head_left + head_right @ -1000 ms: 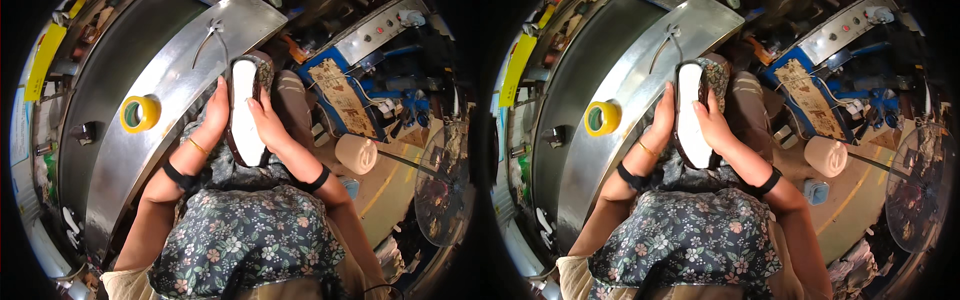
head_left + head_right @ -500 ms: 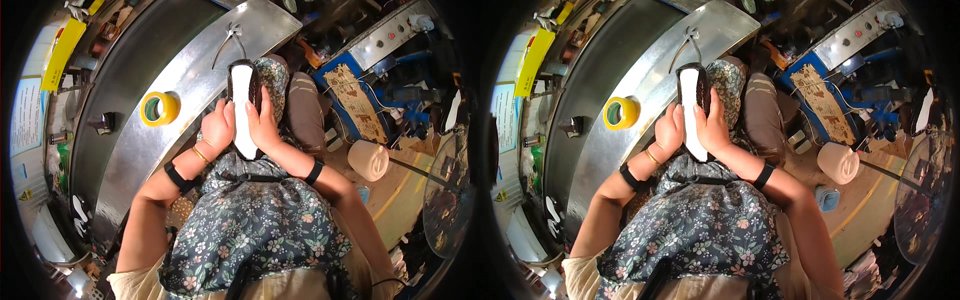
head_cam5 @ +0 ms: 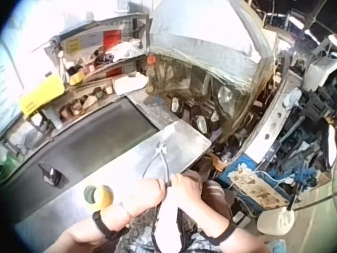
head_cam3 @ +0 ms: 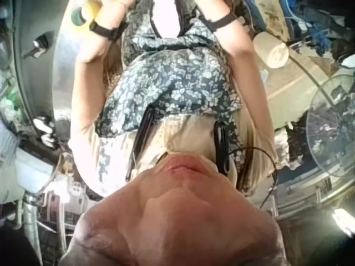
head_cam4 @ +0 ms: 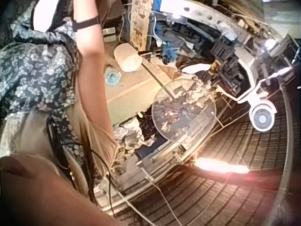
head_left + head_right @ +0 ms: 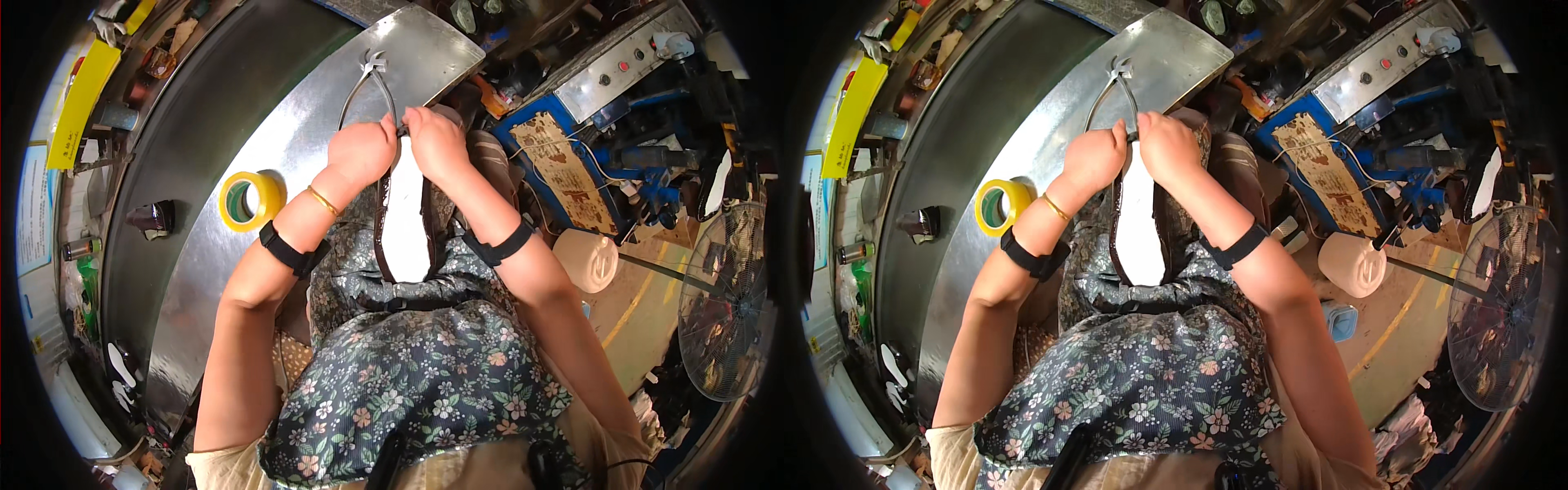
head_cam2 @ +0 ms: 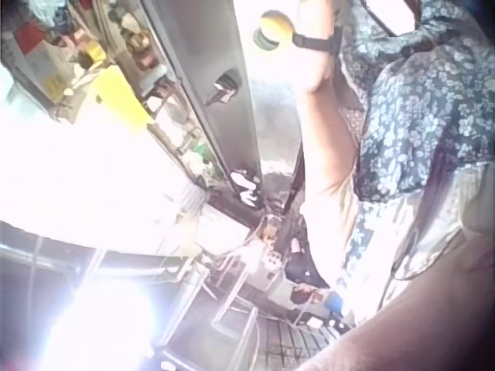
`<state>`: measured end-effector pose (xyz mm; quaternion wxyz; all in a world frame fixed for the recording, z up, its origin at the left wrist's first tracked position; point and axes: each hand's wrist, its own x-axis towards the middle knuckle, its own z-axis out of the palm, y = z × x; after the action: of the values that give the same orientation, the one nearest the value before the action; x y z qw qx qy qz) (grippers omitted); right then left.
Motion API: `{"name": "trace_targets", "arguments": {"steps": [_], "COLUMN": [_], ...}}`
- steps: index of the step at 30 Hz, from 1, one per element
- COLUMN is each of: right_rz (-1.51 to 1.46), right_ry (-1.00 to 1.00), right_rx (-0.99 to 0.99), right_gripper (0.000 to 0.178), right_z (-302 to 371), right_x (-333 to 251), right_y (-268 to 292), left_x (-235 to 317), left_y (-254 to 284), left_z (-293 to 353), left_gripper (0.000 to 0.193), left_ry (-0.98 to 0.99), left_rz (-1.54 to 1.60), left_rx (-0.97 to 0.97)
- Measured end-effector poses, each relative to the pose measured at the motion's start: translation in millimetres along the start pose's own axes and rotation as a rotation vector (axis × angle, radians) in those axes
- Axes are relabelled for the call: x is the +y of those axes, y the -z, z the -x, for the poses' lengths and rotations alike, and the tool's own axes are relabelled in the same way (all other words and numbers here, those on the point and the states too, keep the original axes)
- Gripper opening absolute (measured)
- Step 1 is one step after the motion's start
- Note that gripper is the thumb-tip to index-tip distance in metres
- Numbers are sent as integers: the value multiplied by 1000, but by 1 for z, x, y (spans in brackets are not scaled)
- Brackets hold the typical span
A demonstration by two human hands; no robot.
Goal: Operating a lasting machine and using hand tools to finish and assemble leather dress shoes on an industrial line.
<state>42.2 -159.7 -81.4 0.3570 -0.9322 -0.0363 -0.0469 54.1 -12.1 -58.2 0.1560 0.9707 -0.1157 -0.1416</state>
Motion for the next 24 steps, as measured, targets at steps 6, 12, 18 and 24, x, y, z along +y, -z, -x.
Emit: {"name": "trace_targets", "arguments": {"steps": [6, 12, 18, 24], "right_rz": [-284, -525, -873, -546], "right_ry": [25, -101, -363, -734], "right_rx": [-124, 25, -232, -360], "right_gripper": [40, 43, 48, 73], "right_z": [-15, 88, 71, 104], "right_x": [27, -9, 19, 17], "right_y": [-6, -3, 51, 17], "left_x": [12, -9, 22, 23], "left_y": [9, -29, -27, -60], "left_z": [10, 9, 15, 48], "left_gripper": [40, 39, 39, 41], "left_ry": [-73, -148, 119, 86], "left_rz": [112, 1373, 1580, 1554], "left_rx": [-9, -25, 34, 38]}}
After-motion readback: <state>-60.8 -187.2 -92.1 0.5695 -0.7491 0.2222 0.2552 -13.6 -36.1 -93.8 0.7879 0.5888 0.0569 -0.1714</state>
